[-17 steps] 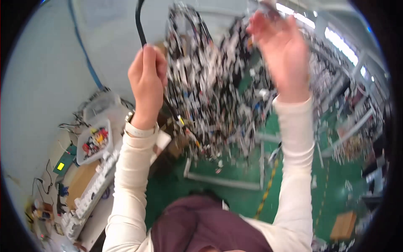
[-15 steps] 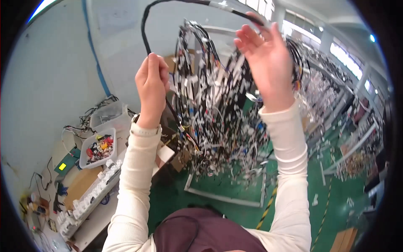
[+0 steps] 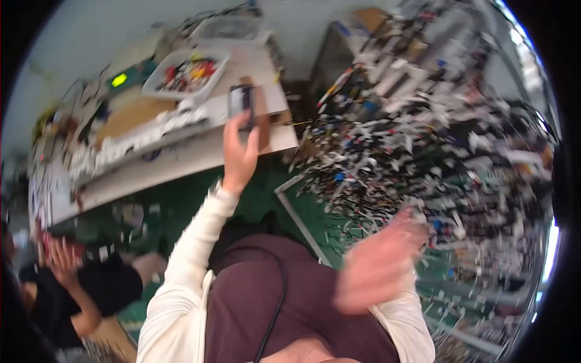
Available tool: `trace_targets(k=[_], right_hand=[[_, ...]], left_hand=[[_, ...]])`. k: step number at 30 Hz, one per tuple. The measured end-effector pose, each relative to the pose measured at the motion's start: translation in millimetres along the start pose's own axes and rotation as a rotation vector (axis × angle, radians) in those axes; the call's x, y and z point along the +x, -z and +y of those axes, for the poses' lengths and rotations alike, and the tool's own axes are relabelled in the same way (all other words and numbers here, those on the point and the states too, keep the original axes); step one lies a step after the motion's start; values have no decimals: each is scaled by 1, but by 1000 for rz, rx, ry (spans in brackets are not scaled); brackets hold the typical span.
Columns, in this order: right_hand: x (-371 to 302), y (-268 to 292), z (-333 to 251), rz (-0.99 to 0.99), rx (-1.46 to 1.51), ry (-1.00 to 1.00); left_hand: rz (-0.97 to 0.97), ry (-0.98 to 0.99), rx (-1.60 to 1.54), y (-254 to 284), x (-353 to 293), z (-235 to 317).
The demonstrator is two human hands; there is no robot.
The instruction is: The person assembles and organizes wiring harnesses by hand, connecting wires to connectors and circuit boards.
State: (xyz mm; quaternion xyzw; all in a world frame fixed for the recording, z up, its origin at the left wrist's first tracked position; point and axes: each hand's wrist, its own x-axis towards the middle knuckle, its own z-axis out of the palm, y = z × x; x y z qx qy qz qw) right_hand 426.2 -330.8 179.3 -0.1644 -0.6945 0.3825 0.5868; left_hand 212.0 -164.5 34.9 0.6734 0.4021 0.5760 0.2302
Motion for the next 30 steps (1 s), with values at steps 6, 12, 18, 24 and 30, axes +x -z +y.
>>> trace_targets(k=[6, 12, 18, 24, 30], right_hand=[[-58, -93, 265, 142, -492, -420], [-3, -83, 376, 696, -349, -739], [-7, -81, 402, 866, -417, -767], [7, -72, 387, 797, -425, -920], [-15, -75, 335, 732, -561, -878]], left_hand=[[-142, 783, 289, 168, -201, -21], [323, 926, 123, 213, -207, -31], [-2, 937, -64, 177, -163, -51], [-158, 811, -78, 187, -107, -64], [-43, 660, -71, 234, -57, -103]])
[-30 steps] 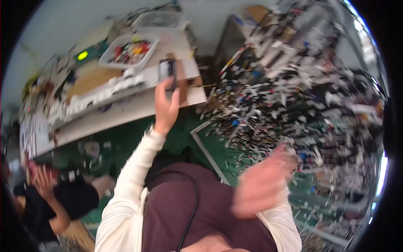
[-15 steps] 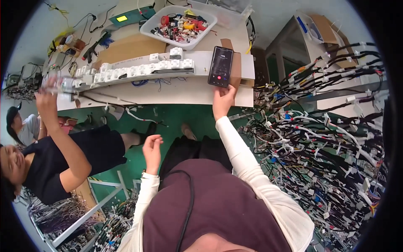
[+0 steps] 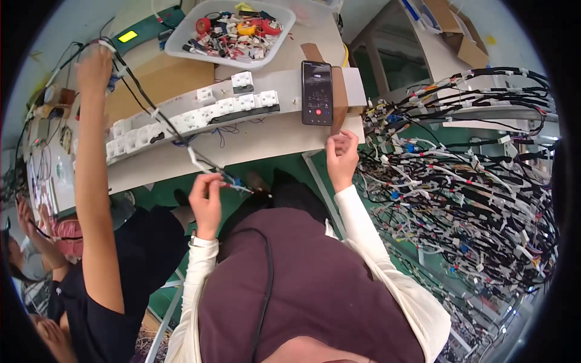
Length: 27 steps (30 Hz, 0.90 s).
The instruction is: The person assembles and organizes wiring harnesses by hand, connecting wires to connectors and circuit boards.
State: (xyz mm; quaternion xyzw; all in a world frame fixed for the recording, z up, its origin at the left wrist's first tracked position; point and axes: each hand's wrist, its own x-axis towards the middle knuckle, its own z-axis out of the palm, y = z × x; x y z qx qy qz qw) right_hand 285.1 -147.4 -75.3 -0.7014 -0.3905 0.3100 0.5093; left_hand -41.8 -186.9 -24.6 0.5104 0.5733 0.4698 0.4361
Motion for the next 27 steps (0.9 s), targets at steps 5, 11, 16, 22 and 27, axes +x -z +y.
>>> trace_targets(k=[5, 11, 16, 22, 27], right_hand=[[11, 4, -42, -5, -618, 581], [24, 10, -38, 8, -489, 521], [47, 8, -36, -127, -399, 509], [84, 12, -34, -246, -495, 696], [99, 23, -27, -376, -390, 708]], left_hand=[[88, 49, -10, 18, 21, -5], [-52, 6, 105, 2, 42, 1], [-39, -57, 295, -10, 44, 27], [823, -165, 968, -13, 63, 12], [582, 343, -30, 27, 52, -43]])
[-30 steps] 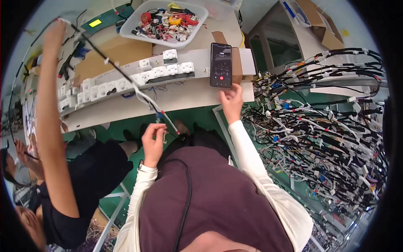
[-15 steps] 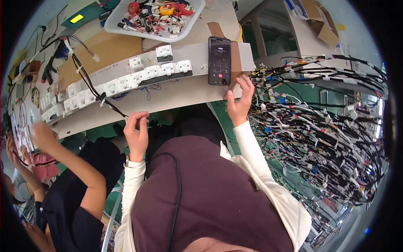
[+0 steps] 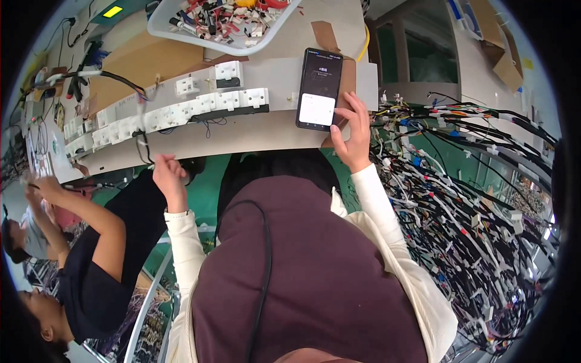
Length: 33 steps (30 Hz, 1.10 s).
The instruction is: The person assembles and organizes wiring harnesses by hand, connecting wires to connectors and circuit boards.
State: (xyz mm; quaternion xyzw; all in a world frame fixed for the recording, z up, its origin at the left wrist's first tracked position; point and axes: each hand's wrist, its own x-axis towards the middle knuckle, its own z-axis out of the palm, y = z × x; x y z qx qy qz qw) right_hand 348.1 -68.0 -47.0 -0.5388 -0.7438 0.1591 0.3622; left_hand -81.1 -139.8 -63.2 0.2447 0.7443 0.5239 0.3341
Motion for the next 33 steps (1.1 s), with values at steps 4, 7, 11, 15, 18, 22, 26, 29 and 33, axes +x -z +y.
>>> trace_targets(k=[4, 7, 11, 15, 18, 22, 26, 29, 33], right_hand=[[-1, 5, 11, -37, 14, 22], [1, 3, 13, -49, 26, 32], [-1, 3, 21, -50, 90, 13], [-1, 5, 19, -65, 98, 39], [-2, 1, 19, -47, 52, 59], [-4, 2, 14, -26, 79, 36], [-12, 2, 3, 141, 359, -96], [-18, 1, -38, 152, 634, -187], [-13, -29, -64, 167, 186, -11]], left_hand=[[233, -141, 141, -15, -10, 34], [100, -218, 477, 3, 20, -7], [74, -504, 962, -15, 12, 2], [207, -754, 1311, 3, 28, -2], [5, -585, 1038, 8, 36, 2], [21, -558, 684, 11, 12, 18], [129, -577, 243, -5, -26, 73], [-93, -383, -282, -20, -46, 128], [-383, -231, -397, -41, -62, 159]])
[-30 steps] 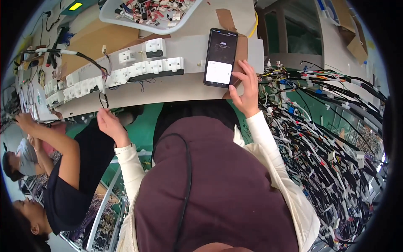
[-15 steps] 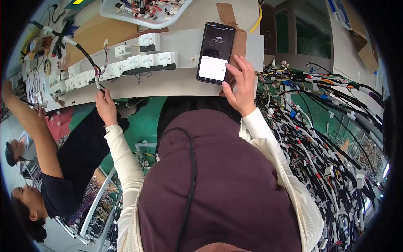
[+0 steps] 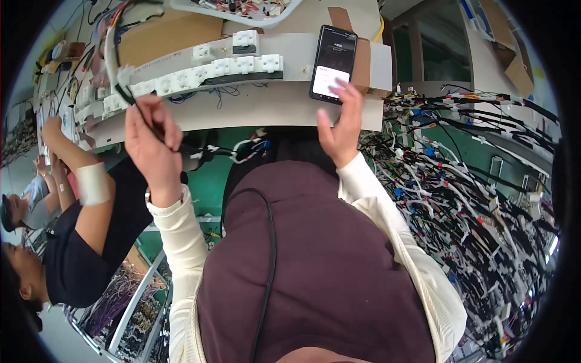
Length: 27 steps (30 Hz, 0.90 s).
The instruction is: The person assembles and organizes wiring harnesses by hand, connecting wires to connectors and circuit boards.
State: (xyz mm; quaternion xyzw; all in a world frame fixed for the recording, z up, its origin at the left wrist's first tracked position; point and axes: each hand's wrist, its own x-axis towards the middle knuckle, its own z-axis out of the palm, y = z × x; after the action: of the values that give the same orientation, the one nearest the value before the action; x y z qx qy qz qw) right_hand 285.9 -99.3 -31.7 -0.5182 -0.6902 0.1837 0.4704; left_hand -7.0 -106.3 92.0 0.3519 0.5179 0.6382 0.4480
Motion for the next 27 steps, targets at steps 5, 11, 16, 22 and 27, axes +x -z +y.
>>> trace_targets(k=[5, 11, 16, 22, 27], right_hand=[[-6, -3, 36, 107, -334, -85], [-10, -7, 32, 98, -378, -101], [-8, -1, 34, 151, -216, -142], [-4, 1, 29, 132, -177, -159], [-8, -11, -39, -40, 331, -178]], left_hand=[[-90, -28, -44, -9, -4, 7], [-208, 5, -116, -9, 0, 2], [-153, 39, -139, -8, 5, -6], [-44, 110, -83, -26, 6, -7], [-129, 94, -146, -43, 9, -13]])
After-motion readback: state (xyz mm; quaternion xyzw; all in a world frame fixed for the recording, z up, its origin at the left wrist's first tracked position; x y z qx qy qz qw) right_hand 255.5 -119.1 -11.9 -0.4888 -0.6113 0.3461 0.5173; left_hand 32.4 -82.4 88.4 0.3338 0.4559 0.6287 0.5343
